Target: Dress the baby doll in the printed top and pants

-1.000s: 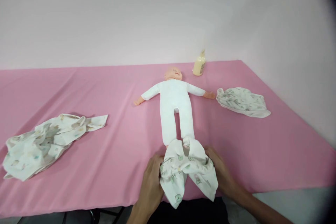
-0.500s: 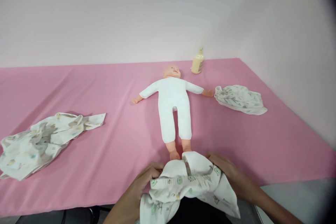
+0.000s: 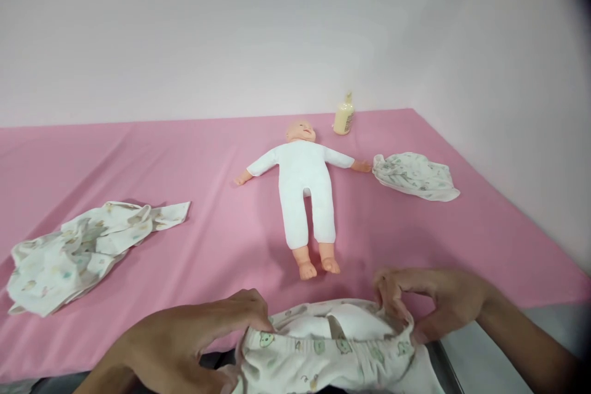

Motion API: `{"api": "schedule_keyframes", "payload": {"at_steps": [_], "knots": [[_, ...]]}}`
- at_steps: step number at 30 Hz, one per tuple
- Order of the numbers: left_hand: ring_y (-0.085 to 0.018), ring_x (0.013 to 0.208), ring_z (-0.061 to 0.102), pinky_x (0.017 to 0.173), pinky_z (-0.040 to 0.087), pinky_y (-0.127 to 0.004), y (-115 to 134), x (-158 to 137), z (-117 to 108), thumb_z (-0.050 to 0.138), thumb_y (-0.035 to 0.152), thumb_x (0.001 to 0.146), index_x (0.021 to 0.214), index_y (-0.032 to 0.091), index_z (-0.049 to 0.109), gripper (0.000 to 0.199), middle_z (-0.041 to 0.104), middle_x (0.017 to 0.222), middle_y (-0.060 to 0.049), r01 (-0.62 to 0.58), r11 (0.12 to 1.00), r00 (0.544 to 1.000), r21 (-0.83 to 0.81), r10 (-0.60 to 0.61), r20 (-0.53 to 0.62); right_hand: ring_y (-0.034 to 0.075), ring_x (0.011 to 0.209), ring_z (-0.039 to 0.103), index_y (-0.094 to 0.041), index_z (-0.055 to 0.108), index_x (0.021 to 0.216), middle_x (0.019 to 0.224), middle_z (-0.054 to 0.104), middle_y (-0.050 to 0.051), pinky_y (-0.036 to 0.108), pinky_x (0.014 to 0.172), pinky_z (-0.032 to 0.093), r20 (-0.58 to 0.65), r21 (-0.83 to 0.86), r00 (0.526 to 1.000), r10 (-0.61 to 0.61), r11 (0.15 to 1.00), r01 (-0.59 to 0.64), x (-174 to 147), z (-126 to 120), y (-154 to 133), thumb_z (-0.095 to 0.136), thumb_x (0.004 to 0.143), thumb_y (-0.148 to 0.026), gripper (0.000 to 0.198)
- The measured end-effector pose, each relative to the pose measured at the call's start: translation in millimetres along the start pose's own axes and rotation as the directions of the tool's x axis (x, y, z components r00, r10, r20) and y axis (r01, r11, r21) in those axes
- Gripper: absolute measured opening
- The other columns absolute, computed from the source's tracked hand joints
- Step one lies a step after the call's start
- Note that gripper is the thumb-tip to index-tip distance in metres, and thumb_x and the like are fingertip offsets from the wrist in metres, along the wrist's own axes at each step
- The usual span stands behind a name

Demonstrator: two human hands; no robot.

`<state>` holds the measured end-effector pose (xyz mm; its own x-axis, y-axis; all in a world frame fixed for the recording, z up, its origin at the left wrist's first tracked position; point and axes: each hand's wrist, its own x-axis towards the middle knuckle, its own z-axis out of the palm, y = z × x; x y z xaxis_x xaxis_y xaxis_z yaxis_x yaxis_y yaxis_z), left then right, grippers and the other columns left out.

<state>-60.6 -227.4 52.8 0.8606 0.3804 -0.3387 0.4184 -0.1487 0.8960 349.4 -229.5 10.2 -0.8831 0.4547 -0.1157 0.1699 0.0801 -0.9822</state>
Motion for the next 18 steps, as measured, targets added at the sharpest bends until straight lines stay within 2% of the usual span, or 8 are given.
{"api": "schedule_keyframes", "payload": {"at_steps": [4, 8, 11, 13, 15, 16, 18], "knots": [[-0.021, 0.094, 0.061, 0.085, 0.053, -0.032, 0.8, 6.7, 9.4, 0.063, 0.024, 0.083, 0.121, 0.027, 0.062, 0.038, 0.064, 0.107, -0.007, -0.03, 0.999, 0.998, 0.032, 0.032, -0.047, 0.015, 0.082, 0.057, -0.022, 0.067, 0.11, 0.093, 0.06, 0.003, 0.03, 0.075, 0.051, -0.082, -0.098, 0.996, 0.042, 0.994, -0.05, 7.4, 5.6, 0.1, 0.067, 0.086, -0.028, 0.025], [-0.022, 0.104, 0.062, 0.092, 0.052, -0.035, 1.6, 7.9, 20.2, 0.056, 0.027, 0.091, 0.115, 0.029, 0.066, 0.026, 0.066, 0.112, -0.007, 0.013, 0.996, 0.97, 0.087, 0.008, -0.242, 0.015, 0.075, 0.053, -0.029, 0.072, 0.108, 0.081, 0.057, 0.001, 0.028, 0.069, 0.049, -0.226, -0.301, 0.973, 0.047, 0.947, -0.115, 9.4, 6.9, -8.9, 0.06, 0.093, -0.031, 0.02], [-0.024, 0.112, 0.061, 0.097, 0.051, -0.038, 4.1, 3.0, 21.3, 0.054, 0.028, 0.092, 0.107, 0.03, 0.069, 0.021, 0.067, 0.115, -0.006, 0.05, 0.991, 0.93, 0.123, -0.002, -0.367, 0.017, 0.082, 0.056, -0.028, 0.069, 0.106, 0.087, 0.059, 0.003, 0.032, 0.073, 0.051, -0.346, -0.298, 0.938, -0.014, 0.95, -0.096, 4.5, 6.3, -19.6, 0.054, 0.096, -0.03, 0.018], [-0.025, 0.112, 0.061, 0.096, 0.052, -0.04, 5.3, 0.2, 19.3, 0.055, 0.028, 0.092, 0.102, 0.029, 0.071, 0.019, 0.067, 0.114, -0.006, 0.004, 0.997, 0.903, 0.079, 0.03, -0.43, 0.02, 0.097, 0.059, -0.028, 0.065, 0.108, 0.099, 0.061, 0.005, 0.037, 0.084, 0.053, -0.448, -0.255, 0.888, -0.1, 0.967, -0.02, 1.8, 6.6, -23.9, 0.051, 0.098, -0.029, 0.018], [-0.026, 0.111, 0.062, 0.093, 0.053, -0.042, 6.7, 0.8, 16.9, 0.054, 0.029, 0.093, 0.099, 0.027, 0.072, 0.019, 0.068, 0.112, -0.007, -0.073, 0.997, 0.828, 0.013, 0.067, -0.557, 0.022, 0.113, 0.058, -0.028, 0.063, 0.111, 0.111, 0.062, 0.006, 0.041, 0.095, 0.051, -0.529, -0.24, 0.833, -0.161, 0.97, 0.035, 2.7, 7.8, -24.9, 0.049, 0.099, -0.027, 0.018], [-0.026, 0.109, 0.062, 0.091, 0.054, -0.042, 8.1, 2.7, 15.9, 0.054, 0.031, 0.093, 0.097, 0.026, 0.072, 0.019, 0.068, 0.11, -0.007, -0.103, 0.995, 0.766, -0.019, 0.066, -0.64, 0.022, 0.116, 0.057, -0.028, 0.062, 0.111, 0.114, 0.063, 0.006, 0.041, 0.097, 0.051, -0.565, -0.24, 0.808, -0.168, 0.97, 0.035, 4.8, 8.7, -24.8, 0.049, 0.099, -0.028, 0.018], [-0.024, 0.103, 0.063, 0.085, 0.055, -0.039, 13.5, 9.2, 14.5, 0.053, 0.033, 0.094, 0.091, 0.023, 0.069, 0.019, 0.068, 0.105, -0.008, -0.153, 0.985, 0.613, -0.074, 0.036, -0.789, 0.021, 0.106, 0.062, -0.027, 0.062, 0.109, 0.108, 0.065, 0.006, 0.038, 0.089, 0.055, -0.668, -0.237, 0.727, -0.159, 0.971, -0.006, 11.4, 10.6, -25.5, 0.049, 0.099, -0.031, 0.017]]}}
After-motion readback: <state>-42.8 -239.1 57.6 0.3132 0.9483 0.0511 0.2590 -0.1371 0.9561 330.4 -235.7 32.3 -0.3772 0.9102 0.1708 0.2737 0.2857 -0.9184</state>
